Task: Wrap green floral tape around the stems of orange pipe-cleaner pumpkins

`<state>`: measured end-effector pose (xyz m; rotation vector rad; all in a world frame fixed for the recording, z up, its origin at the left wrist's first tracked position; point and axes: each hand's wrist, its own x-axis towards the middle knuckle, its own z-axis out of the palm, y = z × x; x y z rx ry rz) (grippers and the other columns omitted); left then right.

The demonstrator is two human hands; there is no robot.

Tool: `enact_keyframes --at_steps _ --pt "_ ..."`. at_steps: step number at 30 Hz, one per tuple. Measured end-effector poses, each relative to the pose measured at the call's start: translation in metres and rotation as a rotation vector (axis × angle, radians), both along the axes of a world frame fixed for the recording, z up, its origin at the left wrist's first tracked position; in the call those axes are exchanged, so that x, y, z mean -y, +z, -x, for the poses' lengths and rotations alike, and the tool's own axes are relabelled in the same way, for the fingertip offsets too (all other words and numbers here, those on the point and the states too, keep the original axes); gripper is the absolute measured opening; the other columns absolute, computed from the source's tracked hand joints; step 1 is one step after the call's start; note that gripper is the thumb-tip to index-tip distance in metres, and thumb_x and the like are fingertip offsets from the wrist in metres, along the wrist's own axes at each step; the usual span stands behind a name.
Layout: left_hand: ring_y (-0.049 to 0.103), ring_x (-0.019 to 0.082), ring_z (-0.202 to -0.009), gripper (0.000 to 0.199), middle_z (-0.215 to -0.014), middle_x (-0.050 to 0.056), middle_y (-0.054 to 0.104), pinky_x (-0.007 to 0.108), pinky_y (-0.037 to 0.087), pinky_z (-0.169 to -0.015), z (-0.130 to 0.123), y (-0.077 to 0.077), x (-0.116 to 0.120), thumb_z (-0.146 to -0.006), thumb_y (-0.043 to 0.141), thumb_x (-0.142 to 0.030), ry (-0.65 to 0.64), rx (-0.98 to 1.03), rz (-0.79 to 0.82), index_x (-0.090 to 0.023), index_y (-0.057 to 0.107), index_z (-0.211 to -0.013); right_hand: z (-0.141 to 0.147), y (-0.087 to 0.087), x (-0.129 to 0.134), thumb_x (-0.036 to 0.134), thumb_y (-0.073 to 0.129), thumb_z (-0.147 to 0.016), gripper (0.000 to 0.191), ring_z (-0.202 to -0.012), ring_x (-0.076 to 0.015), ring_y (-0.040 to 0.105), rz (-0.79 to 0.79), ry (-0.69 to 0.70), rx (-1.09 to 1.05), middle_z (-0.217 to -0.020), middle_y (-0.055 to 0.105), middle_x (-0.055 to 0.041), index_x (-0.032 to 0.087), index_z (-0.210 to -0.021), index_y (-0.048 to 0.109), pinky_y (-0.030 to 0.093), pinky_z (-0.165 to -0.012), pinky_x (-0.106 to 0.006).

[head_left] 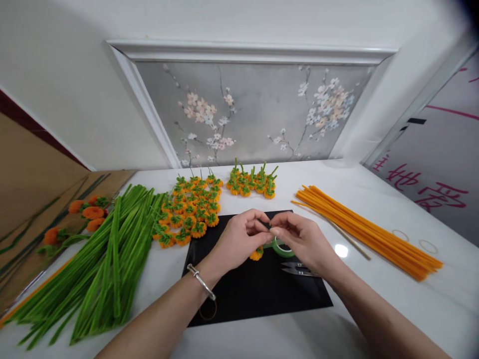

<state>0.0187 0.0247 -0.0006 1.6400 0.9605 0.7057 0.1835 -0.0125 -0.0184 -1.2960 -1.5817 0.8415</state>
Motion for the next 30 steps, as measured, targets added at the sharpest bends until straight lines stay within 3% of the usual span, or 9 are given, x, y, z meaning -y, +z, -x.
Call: enact_keyframes --at_steps 3,5,9,11,13,18,25,30 --pt "0.064 0.014 -0.07 0.022 -0.075 0.002 0.067 0.026 0.05 -0.068 -0.001 -0.006 -0.001 -0.073 0.068 -0.022 -0.019 0.068 0.047 -0.016 0.056 -0.091 -0.002 -0.002 -0.001 0.036 0.06 -0.081 0.02 -0.057 -0.0116 0.049 0.033 -0.013 -0.034 -0.065 0.06 0.0005 0.017 -0.076 0.064 0.038 -0.052 -0.021" --pt "0.065 0.016 -0.081 0.026 -0.087 0.005 0.068 0.029 0.05 -0.075 -0.001 -0.01 -0.002 -0.074 0.069 -0.025 -0.006 0.119 -0.002 -0.017 0.056 -0.094 -0.003 -0.002 -0.001 0.037 0.061 -0.081 0.022 -0.056 -0.0114 0.048 0.006 -0.064 -0.019 -0.063 0.059 0.0008 0.017 -0.075 0.065 0.038 -0.051 -0.022" --pt "0.059 0.019 -0.1 0.03 -0.11 0.008 0.06 0.03 0.048 -0.084 -0.003 -0.019 -0.009 -0.078 0.066 -0.031 0.184 0.227 -0.153 -0.018 0.054 -0.103 -0.01 0.005 -0.005 0.039 0.063 -0.08 0.022 -0.057 -0.0116 0.049 -0.091 -0.219 -0.033 -0.065 0.06 0.0 0.017 -0.077 0.066 0.04 -0.054 -0.023" --pt "0.059 0.017 -0.096 0.025 -0.106 0.007 0.06 0.029 0.048 -0.083 -0.005 -0.024 -0.014 -0.084 0.058 -0.036 0.272 0.254 -0.15 -0.018 0.055 -0.101 -0.014 0.013 -0.01 0.039 0.064 -0.08 0.022 -0.055 -0.011 0.049 -0.133 -0.29 -0.075 -0.063 0.058 0.0008 0.017 -0.079 0.065 0.041 -0.053 -0.023" --pt "0.061 0.016 -0.085 0.023 -0.093 0.005 0.062 0.028 0.048 -0.078 -0.006 -0.032 -0.018 -0.084 0.057 -0.038 0.271 0.224 -0.11 -0.017 0.058 -0.094 -0.016 0.023 -0.016 0.038 0.064 -0.08 0.021 -0.052 -0.0102 0.049 -0.153 -0.307 -0.127 -0.06 0.057 0.0016 0.017 -0.08 0.065 0.04 -0.051 -0.023" --pt "0.063 0.017 -0.077 0.024 -0.082 0.004 0.065 0.028 0.05 -0.072 -0.006 -0.053 -0.023 -0.083 0.056 -0.039 0.263 0.253 -0.091 -0.016 0.06 -0.086 0.002 0.041 -0.04 0.038 0.065 -0.077 0.024 -0.052 -0.012 0.055 -0.187 -0.209 -0.199 -0.061 0.063 -0.0014 0.015 -0.08 0.065 0.046 -0.051 -0.024" --pt "0.061 0.014 -0.067 0.013 -0.076 0.002 0.061 0.027 0.05 -0.069 -0.001 -0.068 -0.025 -0.082 0.054 -0.027 0.238 0.248 -0.104 -0.016 0.06 -0.086 0.052 0.033 -0.098 0.031 0.058 -0.081 0.016 -0.06 -0.0155 0.065 -0.193 -0.122 0.127 -0.063 0.069 -0.002 0.018 -0.078 0.067 0.05 -0.056 -0.023" --pt "0.062 0.016 -0.067 0.012 -0.072 0.003 0.061 0.027 0.049 -0.065 0.001 -0.071 -0.023 -0.082 0.052 -0.023 0.223 0.201 -0.121 -0.015 0.061 -0.085 0.077 0.03 -0.143 0.021 0.06 -0.078 0.012 -0.056 -0.0155 0.062 -0.224 -0.108 0.34 -0.058 0.067 -0.0012 0.019 -0.071 0.07 0.047 -0.061 -0.025"
